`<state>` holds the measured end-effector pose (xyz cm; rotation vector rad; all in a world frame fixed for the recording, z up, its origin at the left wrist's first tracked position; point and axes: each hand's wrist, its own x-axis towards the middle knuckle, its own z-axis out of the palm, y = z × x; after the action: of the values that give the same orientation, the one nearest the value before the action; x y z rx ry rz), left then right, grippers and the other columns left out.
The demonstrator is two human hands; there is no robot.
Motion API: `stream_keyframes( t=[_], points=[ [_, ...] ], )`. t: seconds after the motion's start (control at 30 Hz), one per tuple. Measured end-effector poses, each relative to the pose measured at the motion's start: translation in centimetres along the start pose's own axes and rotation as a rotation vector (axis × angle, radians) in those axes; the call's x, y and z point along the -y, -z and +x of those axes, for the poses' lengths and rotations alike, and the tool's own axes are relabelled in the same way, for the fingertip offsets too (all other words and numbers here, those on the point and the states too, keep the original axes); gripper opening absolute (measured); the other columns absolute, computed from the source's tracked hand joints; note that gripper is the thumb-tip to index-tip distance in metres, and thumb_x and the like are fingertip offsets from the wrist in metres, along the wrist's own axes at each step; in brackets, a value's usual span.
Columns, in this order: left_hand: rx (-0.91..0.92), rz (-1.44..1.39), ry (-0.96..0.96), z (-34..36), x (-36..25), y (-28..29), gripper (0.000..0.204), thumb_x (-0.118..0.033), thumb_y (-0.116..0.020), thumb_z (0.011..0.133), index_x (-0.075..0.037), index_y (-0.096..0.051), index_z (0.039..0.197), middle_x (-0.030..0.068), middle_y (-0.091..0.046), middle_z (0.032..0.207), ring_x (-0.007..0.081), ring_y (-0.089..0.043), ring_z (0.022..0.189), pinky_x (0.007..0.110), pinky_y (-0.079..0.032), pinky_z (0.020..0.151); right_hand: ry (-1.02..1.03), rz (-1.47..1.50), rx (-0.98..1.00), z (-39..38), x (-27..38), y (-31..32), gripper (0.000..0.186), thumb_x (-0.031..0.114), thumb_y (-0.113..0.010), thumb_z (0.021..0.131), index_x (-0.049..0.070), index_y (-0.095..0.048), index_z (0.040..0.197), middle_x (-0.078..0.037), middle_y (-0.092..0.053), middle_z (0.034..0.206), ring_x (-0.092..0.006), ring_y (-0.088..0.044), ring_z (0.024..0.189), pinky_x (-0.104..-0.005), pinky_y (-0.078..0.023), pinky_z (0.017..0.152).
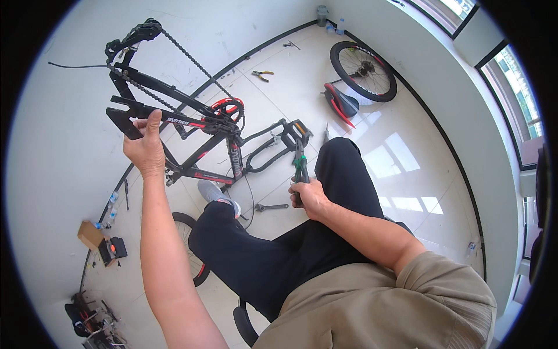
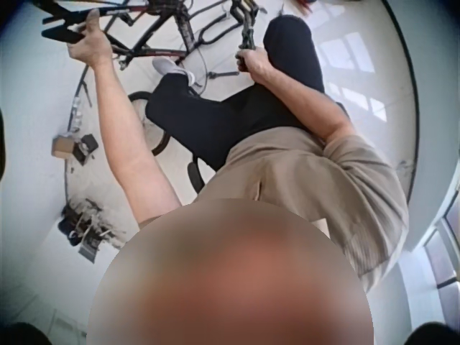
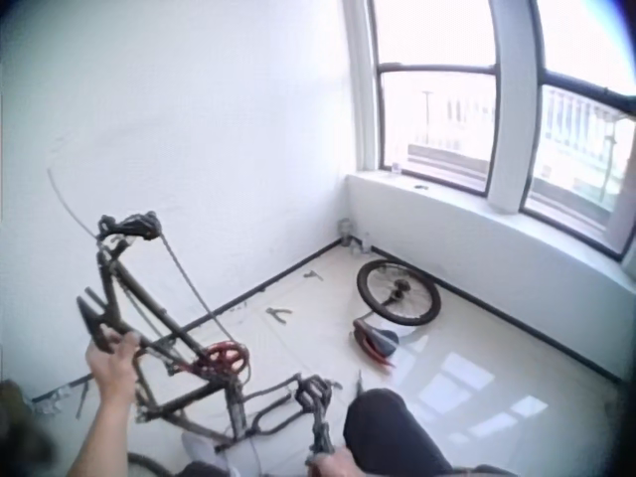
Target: The person uses pliers to adjust and manipulate the bicycle chain and derailleur on an inverted bicycle frame. They repeatedly reposition the chain and use the pliers to apply tension or make adjustments to the drivetrain components.
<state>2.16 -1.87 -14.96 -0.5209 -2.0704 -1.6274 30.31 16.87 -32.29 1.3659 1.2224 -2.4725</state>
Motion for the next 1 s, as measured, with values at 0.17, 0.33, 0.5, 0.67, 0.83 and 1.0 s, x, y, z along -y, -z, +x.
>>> stream_keyframes(
  t=[0.17,0.33,0.5,0.67,0.83,1.0],
  points=[
    [-0.009,0.016,-0.011,0.0,0.0,0.1,0.046,-0.04,-0.091,0.077,-0.003,-0.064,0.074,-0.0042,-0.056,0.066,0.0072,-0.048,0.062,0.022,-0.038,0.061,-0.063,-0.071,0.012,0.0,-1.8,0.1,0.022,0.007,-0.064,0.088,0.001,-0.058,0.108,-0.009,-0.064,0.086,-0.0167,-0.059,0.071,-0.0337,-0.05,0.065],
    [0.01,-0.009,0.013,0.1,0.0,0.2,0.043,-0.036,-0.091,0.078,-0.003,-0.064,0.076,-0.0042,-0.057,0.068,0.0067,-0.048,0.063,0.022,-0.037,0.062,0.08,-0.274,0.02,0.2,-2.5,0.1,0.031,0.009,-0.065,0.089,0.0,-0.061,0.118,-0.01,-0.068,0.095,-0.0152,-0.059,0.081,-0.0302,-0.048,0.072],
    [0.015,-0.012,0.004,0.0,-0.3,0.0,0.043,-0.037,-0.091,0.078,-0.003,-0.064,0.077,-0.0034,-0.058,0.068,0.0067,-0.049,0.063,0.022,-0.038,0.063,0.388,-0.208,-0.093,2.3,-1.1,-0.3,0.021,0.002,-0.068,0.08,0.0,-0.065,0.1,-0.006,-0.068,0.085,-0.0142,-0.058,0.075,-0.031,-0.047,0.068],
    [0.013,0.018,0.006,0.2,0.3,0.4,0.045,-0.038,-0.091,0.078,-0.003,-0.064,0.076,-0.0032,-0.058,0.068,0.0069,-0.049,0.063,0.022,-0.038,0.062,0.327,0.123,-0.195,6.2,1.7,-0.8,0.043,-0.01,-0.063,0.074,0.003,-0.05,0.113,-0.008,-0.056,0.087,-0.02,-0.059,0.072,-0.0345,-0.054,0.058],
    [0.014,0.012,0.022,0.0,-0.3,-0.1,0.045,-0.038,-0.091,0.078,-0.003,-0.062,0.073,-0.0049,-0.054,0.067,0.0063,-0.046,0.063,0.022,-0.037,0.062,0.235,-0.166,-0.396,9.9,3.0,-0.6,0.042,-0.007,-0.071,0.075,-0.002,-0.05,0.11,-0.01,-0.059,0.089,-0.02,-0.059,0.064,-0.0355,-0.057,0.058],
    [0.032,0.033,0.038,0.2,-0.3,0.3,0.044,-0.037,-0.089,0.081,-0.004,-0.062,0.073,-0.0058,-0.052,0.067,0.005,-0.044,0.063,0.021,-0.035,0.061,0.18,0.227,-0.292,14.3,2.0,-0.3,0.043,-0.004,-0.075,0.077,-0.006,-0.044,0.107,-0.018,-0.058,0.096,-0.0257,-0.066,0.075,-0.0359,-0.06,0.056]
  ],
)
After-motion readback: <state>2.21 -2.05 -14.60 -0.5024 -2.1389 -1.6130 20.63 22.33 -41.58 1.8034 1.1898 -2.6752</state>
